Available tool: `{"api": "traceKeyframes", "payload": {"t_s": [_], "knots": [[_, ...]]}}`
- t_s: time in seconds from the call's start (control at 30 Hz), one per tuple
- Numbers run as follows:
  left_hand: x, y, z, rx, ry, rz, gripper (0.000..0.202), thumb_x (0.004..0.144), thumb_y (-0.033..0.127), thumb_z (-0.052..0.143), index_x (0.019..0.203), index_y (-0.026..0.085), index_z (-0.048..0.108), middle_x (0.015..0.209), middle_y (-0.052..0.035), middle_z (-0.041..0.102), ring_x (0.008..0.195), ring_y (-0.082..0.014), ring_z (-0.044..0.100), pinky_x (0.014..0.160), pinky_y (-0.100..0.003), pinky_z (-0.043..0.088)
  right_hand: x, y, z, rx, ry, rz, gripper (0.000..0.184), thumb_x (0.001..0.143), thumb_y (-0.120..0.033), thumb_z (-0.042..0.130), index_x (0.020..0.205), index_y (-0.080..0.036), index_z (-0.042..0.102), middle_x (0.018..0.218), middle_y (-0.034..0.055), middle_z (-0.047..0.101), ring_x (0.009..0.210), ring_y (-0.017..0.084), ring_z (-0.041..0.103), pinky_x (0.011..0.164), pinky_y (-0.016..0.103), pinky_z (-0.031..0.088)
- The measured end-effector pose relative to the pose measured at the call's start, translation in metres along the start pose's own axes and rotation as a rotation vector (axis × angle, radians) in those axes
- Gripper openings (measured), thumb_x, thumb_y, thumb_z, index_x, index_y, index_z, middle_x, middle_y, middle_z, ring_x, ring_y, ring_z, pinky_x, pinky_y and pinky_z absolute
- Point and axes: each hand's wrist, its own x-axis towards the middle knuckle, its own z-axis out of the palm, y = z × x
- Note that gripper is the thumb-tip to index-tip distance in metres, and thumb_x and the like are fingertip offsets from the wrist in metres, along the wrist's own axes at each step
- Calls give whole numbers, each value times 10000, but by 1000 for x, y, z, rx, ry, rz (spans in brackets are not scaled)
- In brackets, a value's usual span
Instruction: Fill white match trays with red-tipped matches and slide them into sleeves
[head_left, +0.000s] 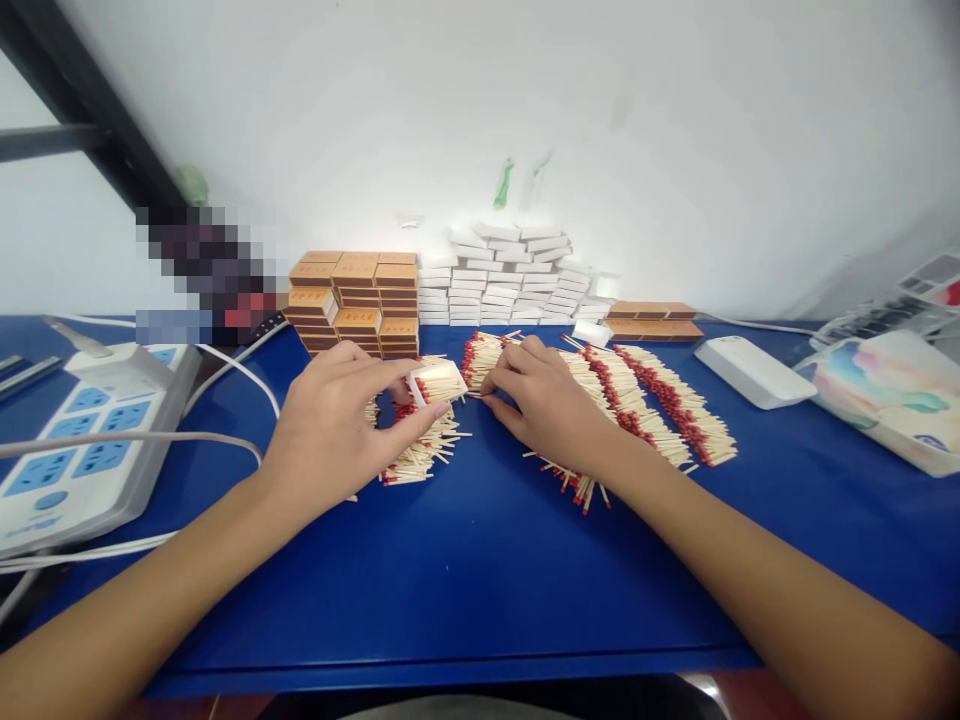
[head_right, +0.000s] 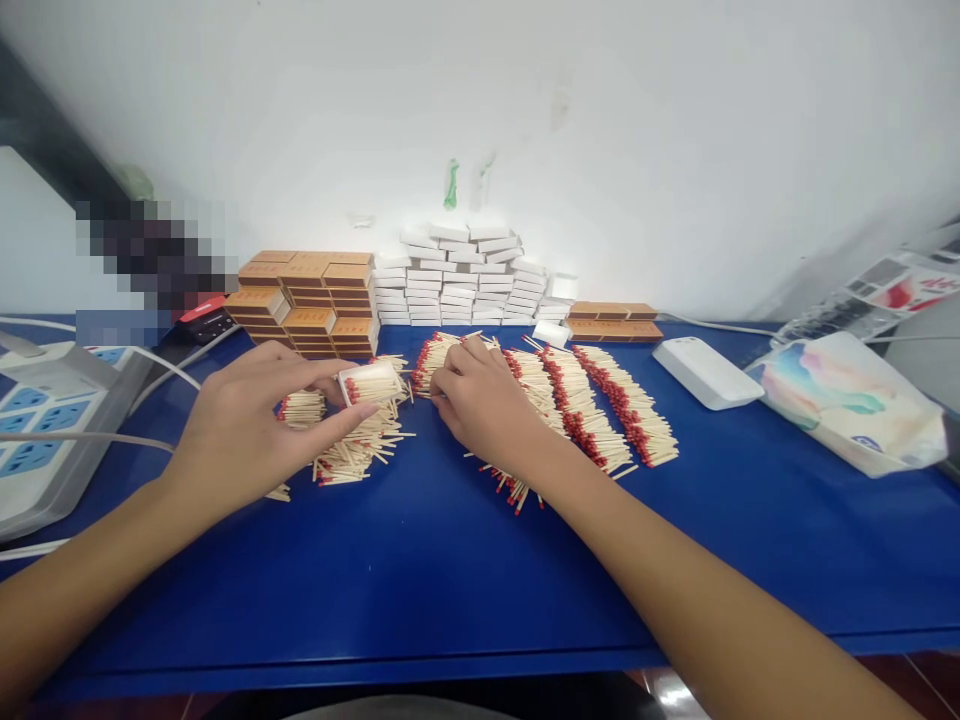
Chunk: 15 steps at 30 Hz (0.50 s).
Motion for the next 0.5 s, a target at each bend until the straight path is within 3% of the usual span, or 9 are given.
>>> {"api": "traceKeyframes", "payload": {"t_s": [0.5], "knots": [[-1,-3,2,-1,-3,16,361,907,457,756,1129,172,781,721,-17,697,732,-206,583,722,-359,510,-1,0,-11,-9,-68,43,155,1008,-193,550,898,-163,655,1000,119,608,962,261,456,848,393,376]]}}
